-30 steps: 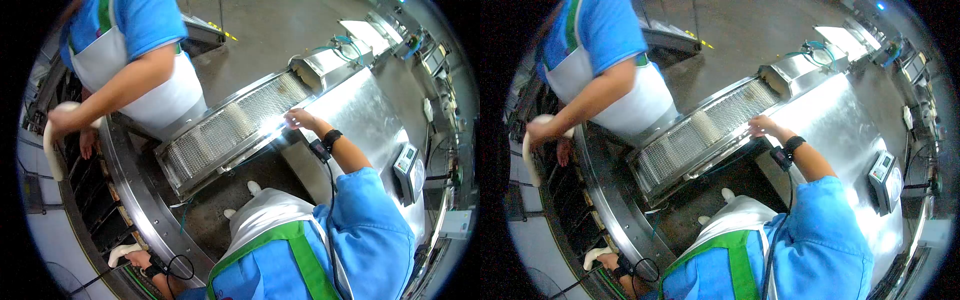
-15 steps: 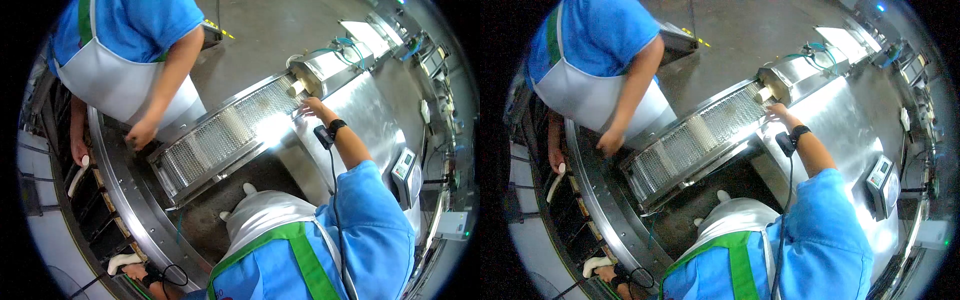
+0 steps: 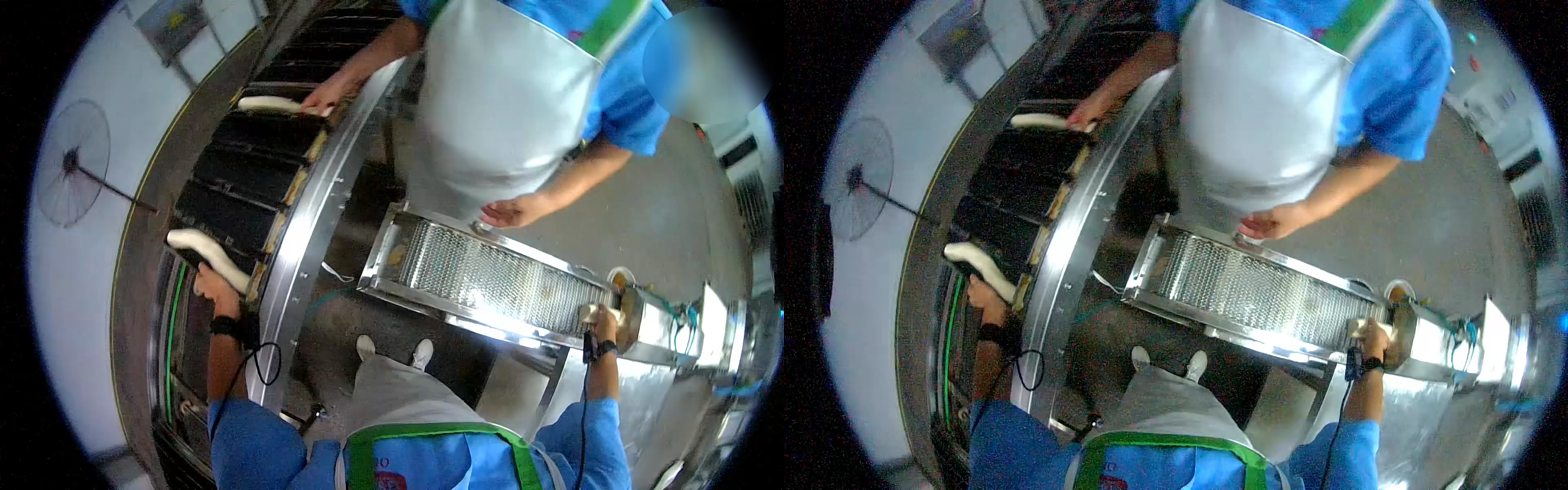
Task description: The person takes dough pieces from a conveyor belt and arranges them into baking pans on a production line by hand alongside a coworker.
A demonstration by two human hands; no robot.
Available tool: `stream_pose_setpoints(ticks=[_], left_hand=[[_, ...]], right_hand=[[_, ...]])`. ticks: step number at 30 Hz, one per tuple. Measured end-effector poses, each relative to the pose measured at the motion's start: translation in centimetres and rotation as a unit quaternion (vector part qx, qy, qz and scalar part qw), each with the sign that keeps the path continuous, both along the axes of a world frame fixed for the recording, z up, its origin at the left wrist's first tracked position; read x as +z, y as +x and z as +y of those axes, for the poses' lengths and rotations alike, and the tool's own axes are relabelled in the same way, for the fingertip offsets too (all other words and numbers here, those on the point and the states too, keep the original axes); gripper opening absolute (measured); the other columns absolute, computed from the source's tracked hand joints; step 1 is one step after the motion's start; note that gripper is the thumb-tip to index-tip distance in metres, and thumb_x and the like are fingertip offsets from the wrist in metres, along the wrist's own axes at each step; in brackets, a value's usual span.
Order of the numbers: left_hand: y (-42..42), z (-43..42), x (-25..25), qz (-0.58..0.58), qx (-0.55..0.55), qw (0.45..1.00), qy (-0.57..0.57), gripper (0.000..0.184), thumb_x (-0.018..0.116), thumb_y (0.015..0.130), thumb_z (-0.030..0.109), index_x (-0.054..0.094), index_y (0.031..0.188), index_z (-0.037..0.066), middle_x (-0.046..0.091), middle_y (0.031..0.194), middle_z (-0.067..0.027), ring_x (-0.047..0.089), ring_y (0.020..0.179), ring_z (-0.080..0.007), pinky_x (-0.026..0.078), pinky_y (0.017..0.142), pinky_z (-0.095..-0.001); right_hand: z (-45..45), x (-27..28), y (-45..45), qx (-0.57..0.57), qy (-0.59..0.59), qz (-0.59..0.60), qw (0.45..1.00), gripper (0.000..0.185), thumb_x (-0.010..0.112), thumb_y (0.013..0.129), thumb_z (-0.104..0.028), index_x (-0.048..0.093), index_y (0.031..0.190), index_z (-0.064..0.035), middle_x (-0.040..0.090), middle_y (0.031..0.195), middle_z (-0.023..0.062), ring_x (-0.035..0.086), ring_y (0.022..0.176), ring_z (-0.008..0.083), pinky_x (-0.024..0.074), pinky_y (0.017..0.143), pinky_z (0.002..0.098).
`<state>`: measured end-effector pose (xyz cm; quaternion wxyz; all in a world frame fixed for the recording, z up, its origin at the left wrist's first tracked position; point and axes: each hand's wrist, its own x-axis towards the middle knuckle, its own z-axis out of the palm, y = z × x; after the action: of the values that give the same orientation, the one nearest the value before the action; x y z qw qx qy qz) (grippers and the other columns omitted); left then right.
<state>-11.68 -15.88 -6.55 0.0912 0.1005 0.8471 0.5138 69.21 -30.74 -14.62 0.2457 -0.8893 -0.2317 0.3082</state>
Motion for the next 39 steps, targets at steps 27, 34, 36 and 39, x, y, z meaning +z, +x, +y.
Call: stream_pose_setpoints(ticks=[27, 34, 36, 39], left_hand=[[-2.7, -2.8, -0.3, -0.022, 0.070, 0.994, -0.087, 0.049, 0.042, 0.072, 0.034, 0.032, 0.113, 0.008, 0.035, 0.109, -0.0139, 0.031, 0.103, -0.0303, 0.027, 0.084, -0.0417], [-2.5, -2.4, -0.2, -0.013, 0.051, 0.993, -0.109, 0.052, 0.041, 0.073, 0.036, 0.029, 0.115, 0.007, 0.031, 0.111, -0.0103, 0.028, 0.103, -0.0274, 0.027, 0.081, -0.0391], [-2.5, -2.1, -0.5, 0.014, 0.060, 0.994, -0.094, 0.052, 0.042, 0.072, 0.035, 0.029, 0.114, 0.007, 0.032, 0.111, -0.0106, 0.030, 0.102, -0.0281, 0.027, 0.082, -0.0393], [-2.4, -1.9, -0.3, 0.031, 0.061, 0.994, -0.087, 0.051, 0.042, 0.073, 0.034, 0.029, 0.114, 0.006, 0.033, 0.110, -0.0111, 0.030, 0.101, -0.0288, 0.027, 0.082, -0.0394]], right_hand=[[7.0, 26.9, -36.7, 0.329, 0.337, 0.316, 0.824, 0.047, 0.046, 0.076, -0.031, 0.035, 0.109, 0.0006, 0.052, 0.087, 0.0141, 0.053, 0.073, 0.0163, 0.0449, 0.057, 0.0218], [23.9, 25.6, -56.2, 0.622, 0.141, 0.526, 0.563, 0.048, 0.051, 0.072, -0.019, 0.034, 0.111, 0.0048, 0.047, 0.101, 0.0179, 0.052, 0.081, 0.0165, 0.0435, 0.070, 0.0226], [26.5, 23.3, -62.5, 0.648, 0.059, 0.515, 0.558, 0.051, 0.052, 0.071, -0.020, 0.033, 0.112, 0.0050, 0.044, 0.107, 0.0152, 0.049, 0.088, 0.0160, 0.0408, 0.073, 0.0226], [28.8, 16.4, -67.9, 0.678, 0.051, 0.373, 0.631, 0.048, 0.051, 0.075, -0.024, 0.034, 0.112, 0.0026, 0.041, 0.108, 0.0112, 0.042, 0.097, 0.0165, 0.0362, 0.079, 0.0257]])
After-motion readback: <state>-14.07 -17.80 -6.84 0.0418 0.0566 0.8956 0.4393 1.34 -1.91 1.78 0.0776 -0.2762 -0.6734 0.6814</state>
